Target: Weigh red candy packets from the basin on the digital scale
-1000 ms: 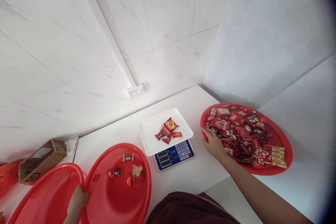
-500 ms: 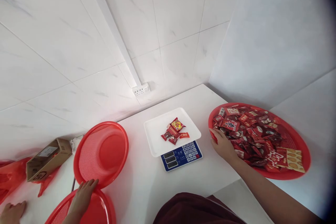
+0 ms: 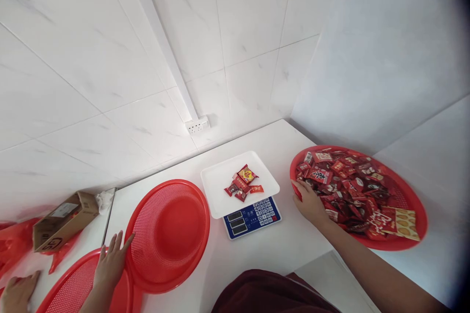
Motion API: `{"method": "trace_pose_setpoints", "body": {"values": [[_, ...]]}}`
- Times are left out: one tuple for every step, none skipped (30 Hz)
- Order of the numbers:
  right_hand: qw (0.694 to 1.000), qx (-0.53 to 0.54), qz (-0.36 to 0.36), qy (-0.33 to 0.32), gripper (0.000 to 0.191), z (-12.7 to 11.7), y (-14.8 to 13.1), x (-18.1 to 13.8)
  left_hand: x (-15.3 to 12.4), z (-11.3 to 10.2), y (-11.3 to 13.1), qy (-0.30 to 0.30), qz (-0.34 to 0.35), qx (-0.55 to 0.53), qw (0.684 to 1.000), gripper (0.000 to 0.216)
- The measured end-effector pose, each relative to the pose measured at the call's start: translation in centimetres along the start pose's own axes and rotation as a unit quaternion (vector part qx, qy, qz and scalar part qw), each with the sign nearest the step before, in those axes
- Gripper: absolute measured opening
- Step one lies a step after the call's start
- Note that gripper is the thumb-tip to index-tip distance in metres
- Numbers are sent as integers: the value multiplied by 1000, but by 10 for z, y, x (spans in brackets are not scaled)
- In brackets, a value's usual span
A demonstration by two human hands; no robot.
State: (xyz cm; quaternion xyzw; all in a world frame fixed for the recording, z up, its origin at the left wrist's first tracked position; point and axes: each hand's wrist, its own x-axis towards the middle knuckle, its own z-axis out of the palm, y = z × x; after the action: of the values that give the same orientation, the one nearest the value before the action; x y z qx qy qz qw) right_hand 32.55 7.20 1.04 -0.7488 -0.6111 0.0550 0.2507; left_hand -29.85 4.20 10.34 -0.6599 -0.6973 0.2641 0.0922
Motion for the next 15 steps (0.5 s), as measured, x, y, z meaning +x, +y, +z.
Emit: {"method": "trace_pose_setpoints", "body": {"values": [[1000, -10, -10, 6, 41, -3, -2, 0, 1, -3, 4, 1, -13, -8, 1000, 68], [999, -20, -23, 15, 40, -7, -7, 1, 3, -6, 10, 5, -32, -22, 999, 66], [999, -29, -38, 22, 39, -10, -13, 2, 4, -10, 17, 11, -53, -41, 998, 64], [998, -31, -57, 22, 38, -14, -22, 3, 6, -16, 27, 20, -71, -67, 995, 62], [997, -27, -76, 13, 37, -16, -33, 4, 8, -22, 39, 33, -80, -99, 991, 60], [995, -16, -94, -7, 36, -17, -47, 6, 10, -30, 54, 47, -78, -138, 986, 57], [993, 1, -109, -37, 35, -17, -62, 8, 13, -39, 71, 68, -58, -180, 980, 53], [990, 12, -118, -72, 35, -16, -78, 10, 15, -50, 91, 87, -29, -224, 970, 48], [988, 15, -113, -103, 34, -13, -94, 13, 16, -61, 112, 103, -5, -275, 956, 45], [985, 12, -111, -129, 33, -10, -110, 15, 17, -73, 134, 122, 26, -329, 936, 44], [984, 1, -102, -145, 33, -6, -123, 18, 18, -86, 157, 129, 49, -385, 912, 43], [984, -13, -86, -155, 32, -2, -134, 21, 17, -98, 179, 128, 64, -440, 887, 42], [984, -24, -68, -163, 31, 2, -142, 23, 16, -110, 200, 124, 81, -491, 858, 40], [984, -29, -49, -169, 29, 6, -147, 26, 14, -121, 219, 118, 94, -536, 831, 38], [984, -25, -32, -176, 26, 8, -150, 28, 12, -131, 236, 112, 108, -578, 801, 35]]}}
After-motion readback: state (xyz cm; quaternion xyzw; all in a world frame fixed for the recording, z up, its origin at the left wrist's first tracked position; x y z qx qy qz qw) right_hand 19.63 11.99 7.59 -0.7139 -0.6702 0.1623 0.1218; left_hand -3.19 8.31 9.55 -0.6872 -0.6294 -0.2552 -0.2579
